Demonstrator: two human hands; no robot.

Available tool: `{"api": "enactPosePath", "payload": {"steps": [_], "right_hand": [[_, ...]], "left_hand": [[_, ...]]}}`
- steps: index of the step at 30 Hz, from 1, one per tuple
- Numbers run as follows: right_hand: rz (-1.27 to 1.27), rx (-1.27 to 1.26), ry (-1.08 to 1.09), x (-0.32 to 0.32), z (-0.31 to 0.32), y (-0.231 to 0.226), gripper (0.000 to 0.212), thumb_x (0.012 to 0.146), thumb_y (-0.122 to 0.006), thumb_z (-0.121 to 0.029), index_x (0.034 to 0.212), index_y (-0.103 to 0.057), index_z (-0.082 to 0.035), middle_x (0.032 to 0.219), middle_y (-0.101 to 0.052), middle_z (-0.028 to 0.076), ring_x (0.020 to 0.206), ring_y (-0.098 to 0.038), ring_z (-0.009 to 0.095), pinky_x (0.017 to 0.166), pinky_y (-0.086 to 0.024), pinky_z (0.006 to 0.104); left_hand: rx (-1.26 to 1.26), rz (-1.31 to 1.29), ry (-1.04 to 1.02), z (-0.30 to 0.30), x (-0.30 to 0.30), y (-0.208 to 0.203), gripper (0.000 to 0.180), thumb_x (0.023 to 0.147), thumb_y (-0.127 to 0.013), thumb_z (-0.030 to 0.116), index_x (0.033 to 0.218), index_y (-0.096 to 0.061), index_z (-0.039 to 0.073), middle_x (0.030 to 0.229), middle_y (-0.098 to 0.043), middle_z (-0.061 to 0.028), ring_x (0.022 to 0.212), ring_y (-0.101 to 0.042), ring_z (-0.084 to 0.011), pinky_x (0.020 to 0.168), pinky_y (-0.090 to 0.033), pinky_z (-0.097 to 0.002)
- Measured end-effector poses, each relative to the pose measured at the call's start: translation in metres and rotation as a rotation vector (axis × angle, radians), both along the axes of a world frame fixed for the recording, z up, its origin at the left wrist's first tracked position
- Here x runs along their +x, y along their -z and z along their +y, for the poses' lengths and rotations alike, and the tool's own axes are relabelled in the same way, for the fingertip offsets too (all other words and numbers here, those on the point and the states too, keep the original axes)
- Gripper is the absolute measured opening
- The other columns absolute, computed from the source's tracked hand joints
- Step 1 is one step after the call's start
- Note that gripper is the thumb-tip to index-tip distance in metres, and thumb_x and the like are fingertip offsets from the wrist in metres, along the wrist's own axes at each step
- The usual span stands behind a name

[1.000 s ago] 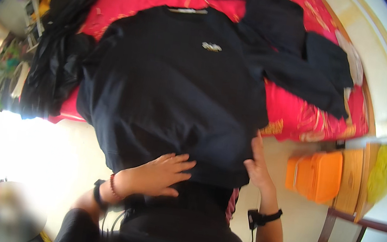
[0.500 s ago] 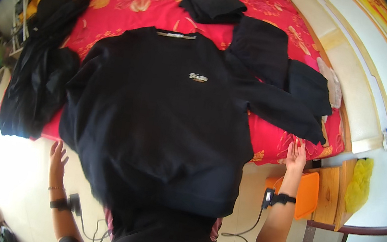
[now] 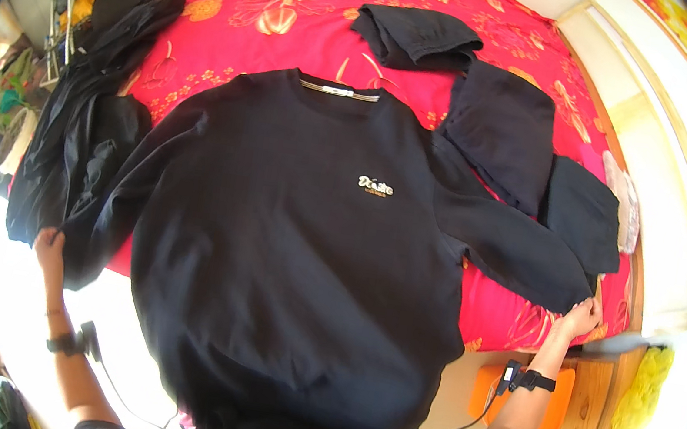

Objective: The person folds multiple black shirts on a red floral bedspread. They lay each shirt flat, fold the sleeves inward, fold the body in half, and then fold it again into a compact rectangle before stacking the finished pieces.

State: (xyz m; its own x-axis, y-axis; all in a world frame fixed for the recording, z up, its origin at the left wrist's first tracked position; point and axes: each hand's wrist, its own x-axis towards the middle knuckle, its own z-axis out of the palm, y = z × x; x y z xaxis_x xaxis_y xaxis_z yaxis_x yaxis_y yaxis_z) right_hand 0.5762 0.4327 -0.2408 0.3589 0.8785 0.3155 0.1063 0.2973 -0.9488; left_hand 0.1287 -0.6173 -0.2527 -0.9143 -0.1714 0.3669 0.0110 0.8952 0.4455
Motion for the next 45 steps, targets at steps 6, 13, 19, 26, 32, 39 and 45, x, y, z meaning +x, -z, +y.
{"api": "enactPosePath", "payload": {"steps": [6, 13, 19, 26, 32, 39, 45], "right_hand": [[-0.517, -0.062, -1.104, -0.19, -0.073, -0.04, 0.017, 0.1, -0.058, -0.009, 0.112, -0.069, -0.004, 0.098, -0.07, 0.003, 0.085, -0.067, 0.011, 0.072, -0.052, 0.0231], [-1.024, -0.305, -1.26, -0.385, -0.159, -0.045, 0.035, 0.105, -0.048, -0.015, 0.137, -0.054, -0.001, 0.137, -0.062, 0.015, 0.089, -0.071, 0.023, 0.074, -0.058, 0.0345], [-1.723, 0.219, -0.708, -0.41, -0.175, -0.034, 0.043, 0.089, -0.073, -0.03, 0.124, -0.062, -0.008, 0.12, -0.069, 0.017, 0.112, -0.066, 0.036, 0.09, -0.054, 0.0466], [-1.611, 0.377, -0.83, -0.393, -0.179, -0.032, 0.039, 0.085, -0.076, -0.032, 0.121, -0.069, -0.018, 0.104, -0.074, 0.015, 0.101, -0.07, 0.034, 0.086, -0.055, 0.0474], [-1.224, 0.423, -0.611, -0.411, -0.166, -0.037, 0.019, 0.092, -0.065, -0.031, 0.101, -0.071, -0.015, 0.093, -0.073, 0.019, 0.093, -0.07, 0.041, 0.079, -0.055, 0.0508], [-1.287, 0.19, -0.695, -0.427, -0.174, -0.035, 0.035, 0.094, -0.065, -0.026, 0.121, -0.058, -0.005, 0.103, -0.07, 0.026, 0.1, -0.069, 0.044, 0.089, -0.054, 0.0527], [-1.577, 0.701, -1.219, -0.398, -0.219, -0.01, 0.08, 0.09, -0.066, -0.055, 0.151, -0.036, -0.012, 0.161, -0.026, 0.022, 0.146, -0.028, 0.043, 0.111, -0.037, 0.0562]], "left_hand": [[0.006, 0.119, 0.479, 0.209, -0.099, -0.083, 0.021, 0.089, -0.067, 0.016, 0.104, -0.071, 0.002, 0.095, -0.071, -0.0153, 0.088, -0.07, -0.0285, 0.08, -0.053, -0.036], [-0.165, -0.113, 0.744, 0.422, -0.201, -0.062, 0.042, 0.086, -0.071, 0.02, 0.122, -0.065, -0.001, 0.128, -0.063, -0.0252, 0.119, -0.061, -0.0373, 0.102, -0.048, -0.0437], [-0.376, -0.387, 0.654, 0.435, -0.23, -0.041, 0.044, 0.08, -0.076, 0.018, 0.119, -0.067, -0.001, 0.119, -0.067, -0.0256, 0.114, -0.062, -0.0407, 0.098, -0.05, -0.0447], [-0.241, -0.208, 0.587, 0.426, -0.219, -0.038, 0.041, 0.078, -0.079, 0.016, 0.114, -0.069, -0.001, 0.108, -0.07, -0.0243, 0.107, -0.065, -0.0405, 0.093, -0.051, -0.0457], [-0.124, -0.166, 0.431, 0.424, -0.22, -0.028, 0.032, 0.082, -0.075, 0.021, 0.109, -0.066, 0.005, 0.107, -0.07, -0.0191, 0.106, -0.065, -0.0394, 0.088, -0.052, -0.0487], [-0.393, -0.073, 0.299, 0.443, -0.208, -0.018, 0.054, 0.081, -0.076, 0.02, 0.129, -0.056, 0.007, 0.137, -0.052, -0.0235, 0.128, -0.05, -0.044, 0.104, -0.045, -0.0505], [-0.626, -0.28, 0.981, 0.481, -0.126, -0.036, 0.093, 0.083, -0.073, 0.053, 0.156, -0.031, 0.014, 0.164, -0.016, -0.0226, 0.152, -0.013, -0.0438, 0.118, -0.017, -0.0642]]}}
